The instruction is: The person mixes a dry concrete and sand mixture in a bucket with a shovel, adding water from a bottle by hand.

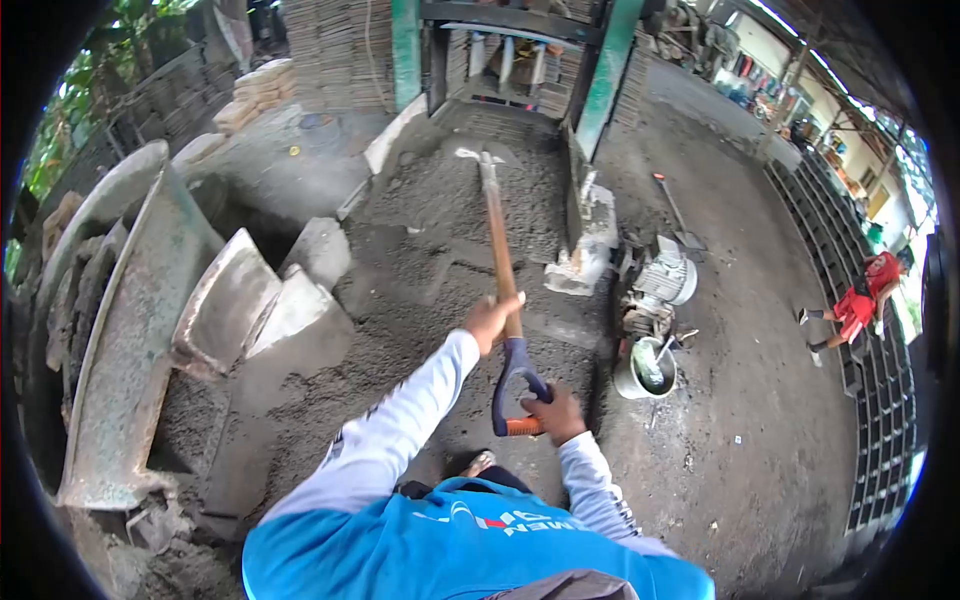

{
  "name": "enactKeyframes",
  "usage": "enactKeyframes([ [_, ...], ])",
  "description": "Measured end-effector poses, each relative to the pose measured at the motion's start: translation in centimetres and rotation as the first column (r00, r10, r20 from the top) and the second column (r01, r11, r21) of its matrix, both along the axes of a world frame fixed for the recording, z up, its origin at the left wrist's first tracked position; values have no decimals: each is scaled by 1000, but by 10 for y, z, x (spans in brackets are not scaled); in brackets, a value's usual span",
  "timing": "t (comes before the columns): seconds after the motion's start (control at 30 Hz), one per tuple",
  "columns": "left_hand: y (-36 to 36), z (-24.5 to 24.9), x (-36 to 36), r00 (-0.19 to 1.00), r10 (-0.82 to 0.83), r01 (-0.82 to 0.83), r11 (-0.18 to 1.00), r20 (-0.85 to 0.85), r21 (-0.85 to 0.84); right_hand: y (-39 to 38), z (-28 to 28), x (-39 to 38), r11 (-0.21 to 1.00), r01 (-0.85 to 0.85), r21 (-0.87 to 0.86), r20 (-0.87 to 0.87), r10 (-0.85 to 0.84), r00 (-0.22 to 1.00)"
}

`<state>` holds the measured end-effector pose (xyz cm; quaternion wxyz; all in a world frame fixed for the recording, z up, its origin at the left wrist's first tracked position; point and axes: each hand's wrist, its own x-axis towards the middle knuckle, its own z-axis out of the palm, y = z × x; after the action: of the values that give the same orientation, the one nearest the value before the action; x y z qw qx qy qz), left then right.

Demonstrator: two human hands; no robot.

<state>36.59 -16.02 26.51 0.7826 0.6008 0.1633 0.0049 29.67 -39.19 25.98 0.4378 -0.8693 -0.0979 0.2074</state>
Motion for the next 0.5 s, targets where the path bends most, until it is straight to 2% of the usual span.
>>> enactKeyframes([
  [0.03,-2,16,21,997,40,-57,956,-64,-287,6,2,-9,996,48,75,32,-50,998],
  [0.07,-9,26,40,988,53,-126,827,-147,-548,3,0,-15,985,94,146,58,-104,993],
  [0.1,8,-5,76,990,15,-103,757,-141,-645,-5,-6,-10,983,175,52,-15,-175,984],
  [0.13,0,-10,87,992,28,-97,798,-124,-595,-25,-5,-10,988,137,66,-11,-137,991],
  [0.2,-37,22,51,986,-139,35,727,-96,-686,-78,-2,-11,993,48,110,-10,-48,999],
  [0.23,-54,23,38,973,-208,61,655,-103,-753,-112,-38,-21,997,-2,78,193,-14,981],
  [0.27,-71,10,31,953,-264,39,593,-149,-804,-158,-80,-37,994,-69,-89,430,101,897],
  [0.3,-85,3,22,944,-325,153,576,-53,-803,-203,-122,-52,964,-44,-260,636,206,744],
  [0.33,-95,8,15,963,-270,162,604,-9,-781,-227,-132,-77,979,190,76,230,-203,952],
  [0.37,-98,6,17,980,-197,105,609,-22,-787,-249,-141,-101,700,632,332,-227,-591,774],
  [0.4,-97,-1,18,981,-161,7,596,-111,-803,-251,-106,-117,584,792,181,-382,-700,603],
  [0.43,-99,-9,9,967,-202,-3,598,-154,-802,-266,-107,-136,504,854,129,-442,-742,504],
  [0.47,-101,-17,-4,951,-242,-10,600,-194,-800,-268,-89,-148,666,746,-1,-263,-720,642],
  [0.5,-100,-18,-13,922,-274,-60,595,-272,-802,-351,-168,-190,863,330,-381,162,-289,943],
])
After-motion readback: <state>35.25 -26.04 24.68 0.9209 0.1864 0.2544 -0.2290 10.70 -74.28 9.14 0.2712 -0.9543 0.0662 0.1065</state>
